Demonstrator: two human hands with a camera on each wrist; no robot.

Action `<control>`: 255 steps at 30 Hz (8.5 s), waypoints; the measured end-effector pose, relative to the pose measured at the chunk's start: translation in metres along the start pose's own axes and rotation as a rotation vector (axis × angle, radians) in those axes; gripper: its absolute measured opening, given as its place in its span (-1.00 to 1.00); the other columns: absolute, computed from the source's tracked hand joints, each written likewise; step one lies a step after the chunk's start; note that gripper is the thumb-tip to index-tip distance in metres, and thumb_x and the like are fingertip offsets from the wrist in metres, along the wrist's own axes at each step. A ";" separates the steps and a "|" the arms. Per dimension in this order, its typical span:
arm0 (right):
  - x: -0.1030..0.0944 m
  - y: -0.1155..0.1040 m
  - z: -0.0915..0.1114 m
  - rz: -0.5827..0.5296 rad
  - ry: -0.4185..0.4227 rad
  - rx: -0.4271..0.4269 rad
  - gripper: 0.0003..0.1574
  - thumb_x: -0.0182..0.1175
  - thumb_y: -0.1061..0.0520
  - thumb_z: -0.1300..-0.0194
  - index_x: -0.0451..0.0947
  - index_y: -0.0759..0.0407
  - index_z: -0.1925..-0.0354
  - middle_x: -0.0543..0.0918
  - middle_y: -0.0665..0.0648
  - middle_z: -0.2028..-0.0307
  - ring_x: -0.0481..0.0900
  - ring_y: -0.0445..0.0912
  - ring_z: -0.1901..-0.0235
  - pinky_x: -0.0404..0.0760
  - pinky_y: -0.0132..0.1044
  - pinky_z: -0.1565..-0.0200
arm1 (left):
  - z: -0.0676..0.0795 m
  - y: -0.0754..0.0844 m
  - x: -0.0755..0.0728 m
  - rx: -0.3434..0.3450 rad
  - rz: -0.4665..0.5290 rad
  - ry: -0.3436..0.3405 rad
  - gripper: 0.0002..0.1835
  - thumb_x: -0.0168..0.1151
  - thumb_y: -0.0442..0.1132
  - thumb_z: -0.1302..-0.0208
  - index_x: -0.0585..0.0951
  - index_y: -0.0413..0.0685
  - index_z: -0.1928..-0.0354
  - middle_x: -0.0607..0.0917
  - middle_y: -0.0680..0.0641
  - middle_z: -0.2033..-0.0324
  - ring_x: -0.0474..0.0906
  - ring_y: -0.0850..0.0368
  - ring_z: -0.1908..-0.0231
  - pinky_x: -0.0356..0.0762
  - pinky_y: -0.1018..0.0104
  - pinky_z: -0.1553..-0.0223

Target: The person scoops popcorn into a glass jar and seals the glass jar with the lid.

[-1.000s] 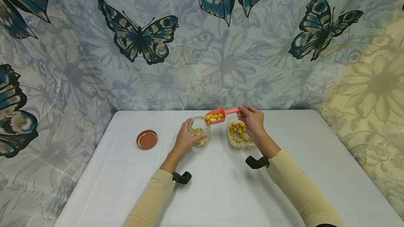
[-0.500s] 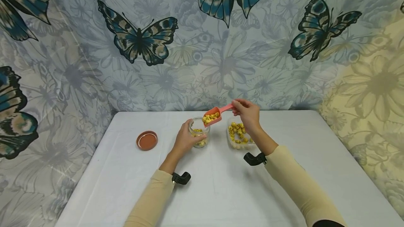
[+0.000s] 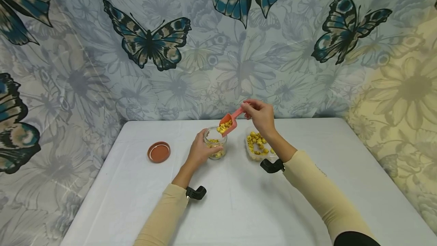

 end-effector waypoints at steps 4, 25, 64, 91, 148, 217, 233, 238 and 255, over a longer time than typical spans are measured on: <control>0.001 -0.007 -0.001 0.030 -0.006 -0.032 -0.60 0.29 0.15 -0.29 0.62 0.48 0.06 0.64 -0.13 0.55 0.56 -0.20 0.60 0.59 -0.47 0.48 | 0.000 0.000 0.000 0.006 0.003 -0.001 0.06 0.56 0.04 0.07 0.22 -0.16 -0.42 0.40 -0.23 -0.30 0.34 -0.15 -0.31 0.30 -0.11 -0.34; -0.007 -0.013 0.010 -0.006 -0.005 0.024 -0.64 0.23 0.26 -0.32 0.58 0.53 0.02 0.66 -0.13 0.57 0.58 -0.17 0.60 0.61 -0.45 0.49 | -0.001 0.001 -0.003 0.037 0.006 0.009 0.06 0.57 0.02 0.09 0.22 -0.18 -0.41 0.44 -0.24 -0.25 0.41 -0.15 -0.24 0.36 -0.10 -0.29; -0.044 0.035 0.010 -0.215 0.140 0.220 -0.52 0.28 0.17 -0.29 0.50 0.54 -0.03 0.70 -0.09 0.48 0.61 -0.27 0.59 0.64 -0.48 0.48 | -0.001 0.009 -0.002 0.018 -0.050 -0.033 0.04 0.56 0.05 0.09 0.22 -0.18 -0.38 0.41 -0.23 -0.25 0.37 -0.14 -0.28 0.31 -0.08 -0.34; -0.075 0.035 0.020 -0.298 0.238 0.235 -0.80 0.32 0.20 -0.24 0.62 0.30 0.18 0.70 -0.03 0.57 0.59 -0.23 0.64 0.62 -0.46 0.52 | -0.003 0.030 -0.013 0.099 -0.126 0.016 0.02 0.50 0.14 0.05 0.23 -0.13 -0.39 0.35 -0.23 -0.32 0.27 -0.14 -0.36 0.29 -0.09 -0.36; -0.129 0.030 0.014 -0.397 0.418 0.170 -0.97 0.34 0.32 -0.18 0.69 0.26 0.34 0.69 0.04 0.61 0.56 -0.21 0.71 0.56 -0.47 0.61 | 0.007 0.099 0.026 0.313 -0.061 -0.068 -0.05 0.44 0.08 -0.08 0.21 -0.12 -0.43 0.28 -0.15 -0.40 0.19 -0.10 -0.42 0.27 -0.11 -0.37; -0.133 0.050 0.031 0.552 0.314 -0.163 -0.78 0.25 0.28 -0.29 0.69 0.46 0.19 0.72 0.45 0.37 0.37 -0.59 0.60 0.36 -0.77 0.52 | 0.005 0.048 0.130 0.049 -0.069 -0.271 0.07 0.41 0.12 -0.12 0.06 -0.13 -0.52 0.17 -0.21 -0.47 0.15 -0.13 -0.46 0.21 -0.02 -0.43; -0.142 0.131 0.014 0.097 0.135 0.260 -0.47 0.23 0.10 -0.35 0.50 0.51 -0.10 0.65 -0.24 0.46 0.61 -0.33 0.51 0.65 -0.53 0.40 | 0.005 0.053 0.133 0.119 -0.122 -0.264 0.05 0.42 0.11 -0.12 0.09 -0.17 -0.51 0.21 -0.18 -0.46 0.19 -0.08 -0.44 0.24 0.05 -0.43; -0.137 0.144 0.020 0.056 0.004 0.364 -0.36 0.24 0.07 -0.33 0.43 0.53 -0.17 0.68 -0.23 0.42 0.65 -0.30 0.46 0.68 -0.48 0.35 | 0.005 0.053 0.133 0.121 -0.138 -0.258 0.06 0.42 0.13 -0.11 0.09 -0.19 -0.50 0.23 -0.19 -0.44 0.21 -0.10 -0.43 0.26 0.04 -0.41; -0.127 0.149 0.039 0.068 -0.050 0.571 -0.33 0.13 0.08 -0.42 0.30 0.53 -0.28 0.65 -0.19 0.51 0.59 -0.35 0.50 0.65 -0.49 0.35 | 0.001 0.051 0.132 0.120 -0.168 -0.260 0.07 0.40 0.17 -0.11 0.09 -0.16 -0.51 0.23 -0.18 -0.45 0.22 -0.10 -0.43 0.29 0.02 -0.40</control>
Point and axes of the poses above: each hand's wrist, its own z-axis away from the middle knuckle, its own x-axis out of the palm, y = z × x, the point moved 9 cm from there along -z, towards the middle knuckle
